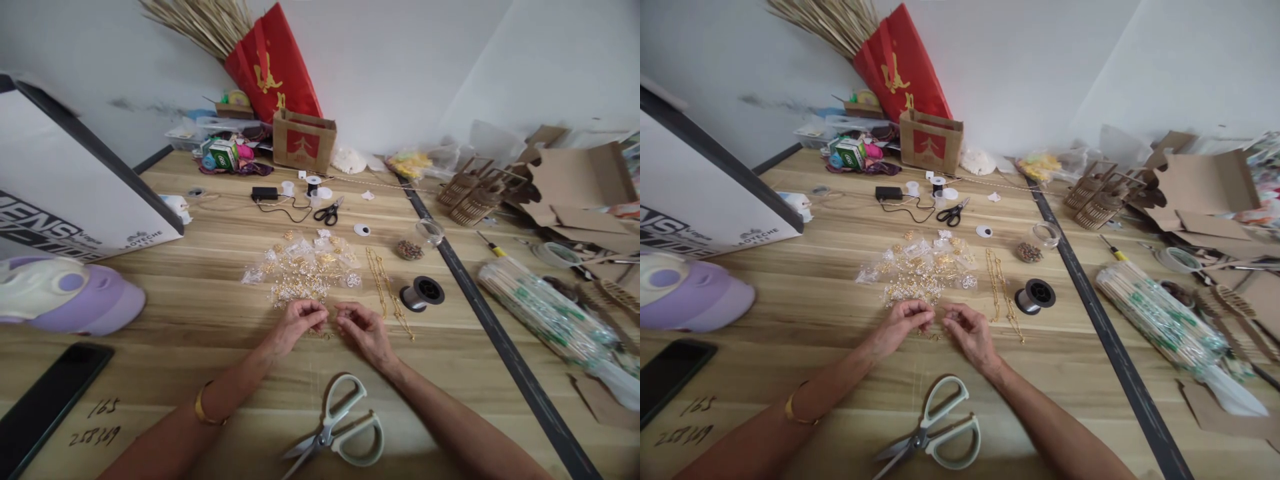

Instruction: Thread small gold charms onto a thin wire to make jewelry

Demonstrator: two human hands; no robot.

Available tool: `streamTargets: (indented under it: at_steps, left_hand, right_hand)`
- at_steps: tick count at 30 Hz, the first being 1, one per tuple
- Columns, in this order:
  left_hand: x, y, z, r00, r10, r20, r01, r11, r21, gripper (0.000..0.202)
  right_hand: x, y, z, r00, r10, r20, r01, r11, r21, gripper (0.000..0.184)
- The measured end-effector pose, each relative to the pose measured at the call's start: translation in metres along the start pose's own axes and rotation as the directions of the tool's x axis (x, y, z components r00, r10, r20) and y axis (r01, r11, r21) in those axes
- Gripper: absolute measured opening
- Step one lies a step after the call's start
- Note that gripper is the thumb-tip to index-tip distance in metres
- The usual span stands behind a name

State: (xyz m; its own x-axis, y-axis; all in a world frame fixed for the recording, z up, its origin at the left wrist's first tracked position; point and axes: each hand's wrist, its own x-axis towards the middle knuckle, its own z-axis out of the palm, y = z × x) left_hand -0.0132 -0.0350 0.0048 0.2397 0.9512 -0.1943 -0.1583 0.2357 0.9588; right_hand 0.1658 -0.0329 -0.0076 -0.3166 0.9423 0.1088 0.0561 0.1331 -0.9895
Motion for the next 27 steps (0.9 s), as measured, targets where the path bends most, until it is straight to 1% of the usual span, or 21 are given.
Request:
streamTargets:
  at_steps: [6,11,22,27]
  left_hand:
    - [0.0012,-0.0020,-0.0001,1.000,-0.018,0.000,0.018,0.999,-0.031,0.016]
    - [0.0010,0.0014,0.0025,0.999,-0.045,-0.017,0.044,0.998,-0.048,0.017]
    - [0.0013,-0.0014,0.0022,0.999,-0.028,-0.027,0.027,0.999,-0.039,0.016]
    - [0.0012,0.0011,0.0029,0.999,-0.024,-0.034,0.023,0.999,-0.031,0.019]
  right_hand:
    - [-0.0001,-0.0009,0.0018,0.999,0.025,-0.031,-0.025,1.000,-0.005,0.023]
    - [0.0002,-0.0013,0.0019,0.999,0.012,-0.036,-0.012,1.000,-0.005,0.020]
    - [-0.0001,-0.0001,0.0027,0.999,0.034,-0.041,-0.033,0.999,0.025,0.022]
    - [-0.0001,0.0002,0.0023,0.999,0.028,-0.040,-0.028,1.000,0.001,0.022]
